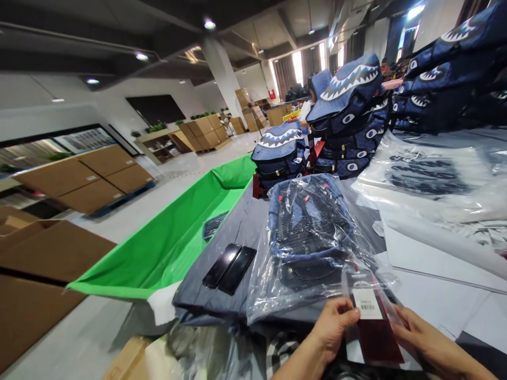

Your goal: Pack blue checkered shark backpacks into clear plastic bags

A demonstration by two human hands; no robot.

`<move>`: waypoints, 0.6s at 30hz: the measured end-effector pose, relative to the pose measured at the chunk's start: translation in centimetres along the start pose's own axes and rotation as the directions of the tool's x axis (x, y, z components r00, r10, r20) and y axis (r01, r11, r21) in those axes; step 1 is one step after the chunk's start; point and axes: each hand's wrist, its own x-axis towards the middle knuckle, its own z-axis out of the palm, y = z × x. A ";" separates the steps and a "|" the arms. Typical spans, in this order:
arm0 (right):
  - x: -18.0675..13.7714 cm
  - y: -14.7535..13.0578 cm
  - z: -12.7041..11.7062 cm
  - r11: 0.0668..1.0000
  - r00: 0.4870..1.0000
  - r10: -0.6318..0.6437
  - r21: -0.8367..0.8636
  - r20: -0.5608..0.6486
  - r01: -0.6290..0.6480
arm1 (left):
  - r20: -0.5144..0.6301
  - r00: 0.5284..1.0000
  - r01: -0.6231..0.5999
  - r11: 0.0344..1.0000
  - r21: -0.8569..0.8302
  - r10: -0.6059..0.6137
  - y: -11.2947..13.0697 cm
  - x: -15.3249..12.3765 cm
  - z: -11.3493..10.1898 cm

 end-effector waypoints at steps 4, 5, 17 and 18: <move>-1.2 2.2 1.2 0.992 0.957 0.121 0.077 -0.265 -0.104 | -0.095 0.991 -0.052 0.932 0.360 0.092 -1.2 0.4 -1.0; -1.2 2.4 1.6 0.990 0.941 0.136 0.071 -0.311 -0.119 | -0.108 0.986 -0.053 0.849 0.525 0.128 -1.1 0.4 -1.0; -0.3 5.8 3.7 0.683 0.737 -0.492 -0.730 -0.463 -0.003 | 0.752 0.656 -0.627 -0.598 0.500 -0.059 7.8 1.1 4.8; -0.7 6.4 3.8 0.608 0.711 -0.551 -0.794 -0.437 -0.017 | 0.853 0.511 -0.691 -0.642 0.332 -0.108 8.3 1.7 5.4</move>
